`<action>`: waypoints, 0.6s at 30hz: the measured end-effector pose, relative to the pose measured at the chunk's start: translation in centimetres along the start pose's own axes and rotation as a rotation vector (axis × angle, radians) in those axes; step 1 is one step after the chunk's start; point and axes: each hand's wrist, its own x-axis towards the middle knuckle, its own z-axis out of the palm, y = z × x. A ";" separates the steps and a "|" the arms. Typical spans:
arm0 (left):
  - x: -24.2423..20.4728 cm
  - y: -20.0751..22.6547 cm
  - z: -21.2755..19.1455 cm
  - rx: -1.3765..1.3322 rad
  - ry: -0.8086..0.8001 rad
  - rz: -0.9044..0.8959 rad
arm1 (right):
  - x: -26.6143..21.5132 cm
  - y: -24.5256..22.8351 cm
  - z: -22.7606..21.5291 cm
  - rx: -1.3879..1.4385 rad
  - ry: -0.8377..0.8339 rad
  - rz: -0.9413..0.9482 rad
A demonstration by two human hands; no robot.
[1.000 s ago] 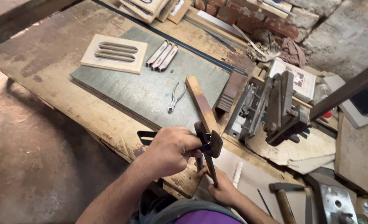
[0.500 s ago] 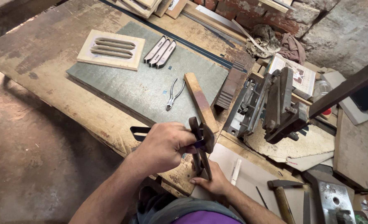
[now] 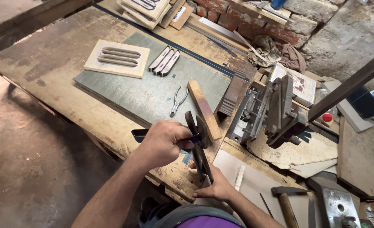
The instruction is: The person assembles a metal strip into a white plastic housing labeled 'DEBON'. They use a manual press to bend the metal, a file to smooth the edges, and a wooden block to hammer the metal strip into the housing. The person repeats this process for multiple units, placing the finished assemblies into a wooden tray.
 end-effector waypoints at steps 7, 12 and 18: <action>0.6 -0.4 0.1 0.025 0.002 0.059 | 0.2 3.3 1.2 0.122 0.103 0.242; 0.7 -0.8 0.1 0.014 0.013 0.059 | 0.6 4.5 1.0 0.071 0.103 0.170; 1.1 -1.2 0.1 0.015 0.039 -0.029 | 1.2 5.1 0.8 -0.053 0.105 0.110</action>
